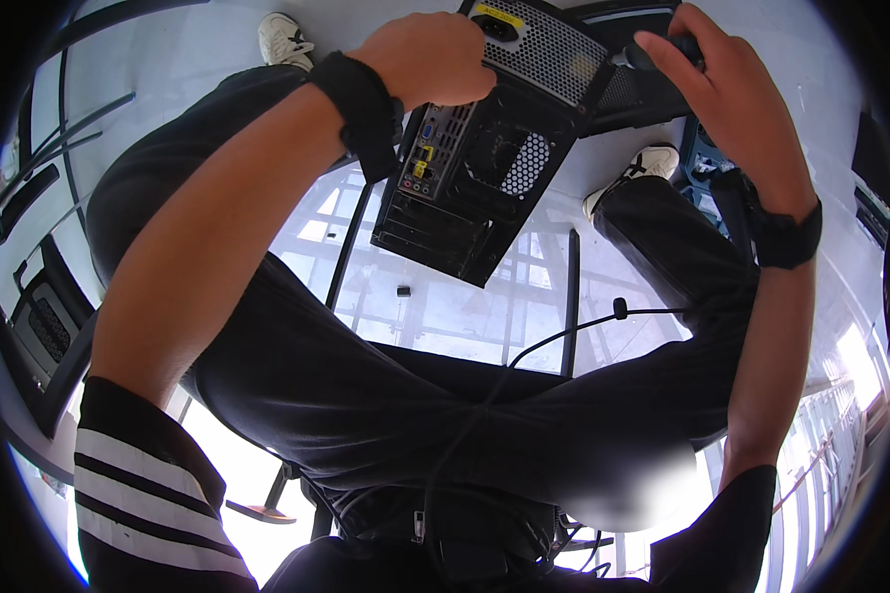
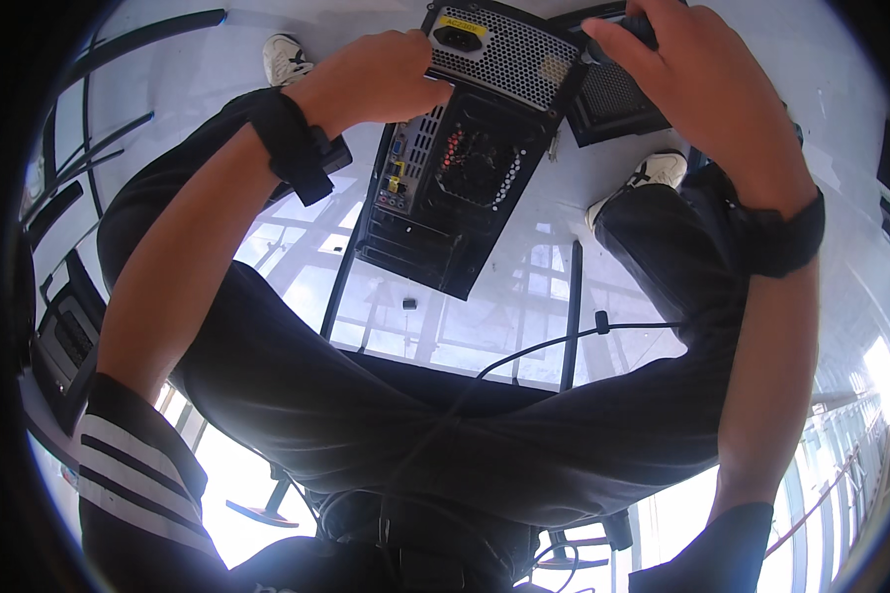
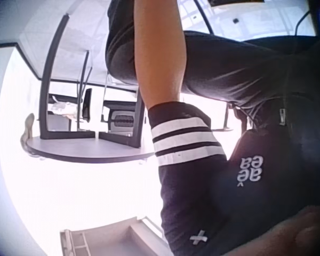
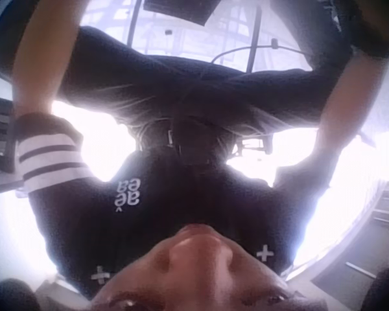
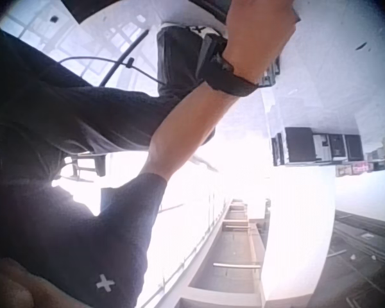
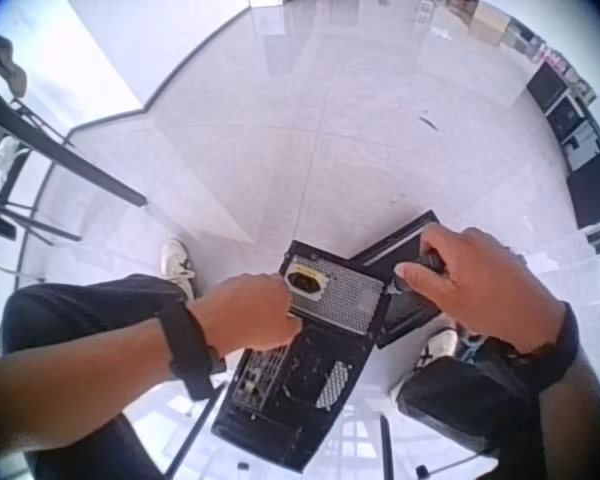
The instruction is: The person is repairing a desktop computer tower, screwing components and the side panel back into place.
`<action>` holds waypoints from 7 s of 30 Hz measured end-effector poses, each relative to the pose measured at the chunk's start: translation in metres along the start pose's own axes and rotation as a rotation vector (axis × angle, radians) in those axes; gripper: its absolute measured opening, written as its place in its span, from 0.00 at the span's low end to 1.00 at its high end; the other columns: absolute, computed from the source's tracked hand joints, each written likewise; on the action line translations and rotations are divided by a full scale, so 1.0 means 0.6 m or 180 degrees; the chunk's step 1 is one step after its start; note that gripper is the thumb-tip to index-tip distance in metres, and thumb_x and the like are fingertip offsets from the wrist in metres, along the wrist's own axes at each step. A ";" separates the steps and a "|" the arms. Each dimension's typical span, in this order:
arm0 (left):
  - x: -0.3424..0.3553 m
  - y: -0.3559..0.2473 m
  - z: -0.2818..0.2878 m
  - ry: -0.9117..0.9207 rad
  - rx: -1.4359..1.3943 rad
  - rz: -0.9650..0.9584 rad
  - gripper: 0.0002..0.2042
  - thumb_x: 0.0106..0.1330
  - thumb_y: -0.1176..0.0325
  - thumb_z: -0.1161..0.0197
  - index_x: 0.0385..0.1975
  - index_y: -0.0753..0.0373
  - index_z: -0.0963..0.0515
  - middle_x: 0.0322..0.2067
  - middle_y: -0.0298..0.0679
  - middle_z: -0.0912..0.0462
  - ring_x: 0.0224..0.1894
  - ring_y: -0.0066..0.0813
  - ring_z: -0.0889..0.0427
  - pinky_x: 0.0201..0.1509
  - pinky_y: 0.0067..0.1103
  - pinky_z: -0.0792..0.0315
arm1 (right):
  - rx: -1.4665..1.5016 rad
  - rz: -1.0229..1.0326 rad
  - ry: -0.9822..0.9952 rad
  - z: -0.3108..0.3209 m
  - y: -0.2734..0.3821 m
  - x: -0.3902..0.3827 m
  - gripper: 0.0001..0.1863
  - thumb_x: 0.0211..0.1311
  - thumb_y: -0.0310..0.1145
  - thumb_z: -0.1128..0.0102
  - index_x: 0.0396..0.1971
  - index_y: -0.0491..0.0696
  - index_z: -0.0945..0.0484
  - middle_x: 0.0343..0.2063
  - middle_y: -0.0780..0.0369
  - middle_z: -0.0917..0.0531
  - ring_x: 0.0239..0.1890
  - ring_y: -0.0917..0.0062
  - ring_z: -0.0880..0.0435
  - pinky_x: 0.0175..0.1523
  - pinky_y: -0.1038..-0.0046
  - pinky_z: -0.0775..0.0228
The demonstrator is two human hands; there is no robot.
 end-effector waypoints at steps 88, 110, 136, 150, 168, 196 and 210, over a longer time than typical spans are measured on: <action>-0.012 -0.015 0.026 0.0255 -0.0053 0.0019 0.18 0.64 0.61 0.43 0.34 0.73 0.14 0.40 0.60 0.14 0.45 0.56 0.13 0.51 0.40 0.21 | 0.0072 0.0668 -0.0715 -0.008 0.014 -0.001 0.14 0.45 0.31 0.30 0.28 0.39 0.22 0.27 0.49 0.19 0.32 0.58 0.19 0.39 0.65 0.28; -0.009 -0.011 0.021 0.0322 0.0020 0.0035 0.19 0.64 0.61 0.44 0.34 0.73 0.15 0.40 0.60 0.14 0.45 0.56 0.14 0.52 0.41 0.21 | -0.0153 0.0862 -0.0761 -0.010 0.005 -0.004 0.14 0.49 0.35 0.33 0.29 0.41 0.25 0.27 0.50 0.21 0.33 0.55 0.21 0.38 0.60 0.30; -0.016 -0.012 0.024 0.0313 -0.0106 0.0158 0.19 0.66 0.60 0.43 0.35 0.75 0.15 0.40 0.60 0.14 0.46 0.57 0.14 0.52 0.41 0.22 | 0.0120 0.0553 -0.0224 -0.010 -0.006 0.013 0.17 0.43 0.29 0.29 0.34 0.38 0.21 0.28 0.50 0.18 0.32 0.59 0.18 0.38 0.65 0.28; -0.024 -0.024 0.039 0.0429 -0.0143 0.0088 0.18 0.64 0.62 0.43 0.34 0.75 0.16 0.40 0.61 0.14 0.44 0.57 0.14 0.50 0.41 0.21 | -0.0082 -0.0458 -0.0196 0.006 0.011 0.028 0.13 0.52 0.36 0.32 0.29 0.39 0.16 0.25 0.51 0.14 0.30 0.60 0.14 0.38 0.65 0.23; -0.019 -0.017 0.029 0.0266 -0.0115 0.0078 0.18 0.65 0.62 0.43 0.33 0.75 0.16 0.39 0.61 0.15 0.44 0.58 0.14 0.50 0.42 0.21 | 0.0141 0.0105 0.0087 -0.009 -0.005 0.010 0.14 0.49 0.32 0.33 0.34 0.38 0.18 0.29 0.48 0.15 0.32 0.59 0.16 0.37 0.65 0.25; -0.028 -0.016 0.036 0.0286 -0.0292 0.0049 0.17 0.63 0.63 0.43 0.34 0.75 0.16 0.40 0.62 0.14 0.45 0.58 0.14 0.51 0.41 0.22 | -0.0018 0.0831 -0.0182 0.006 0.019 0.009 0.11 0.45 0.29 0.33 0.28 0.37 0.18 0.26 0.49 0.17 0.30 0.59 0.17 0.35 0.66 0.27; -0.026 -0.025 0.040 0.0489 -0.0286 0.0061 0.18 0.64 0.63 0.43 0.34 0.75 0.16 0.39 0.61 0.14 0.44 0.57 0.14 0.51 0.42 0.21 | -0.0189 0.0224 -0.0154 -0.006 0.019 0.010 0.15 0.58 0.37 0.38 0.28 0.38 0.16 0.26 0.48 0.15 0.27 0.59 0.15 0.35 0.65 0.23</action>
Point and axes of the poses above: each hand's wrist, its own x-axis towards the middle knuckle, its own z-axis out of the back of the hand, y = z × x, the point moved 6 cm from there along x, towards the middle knuckle
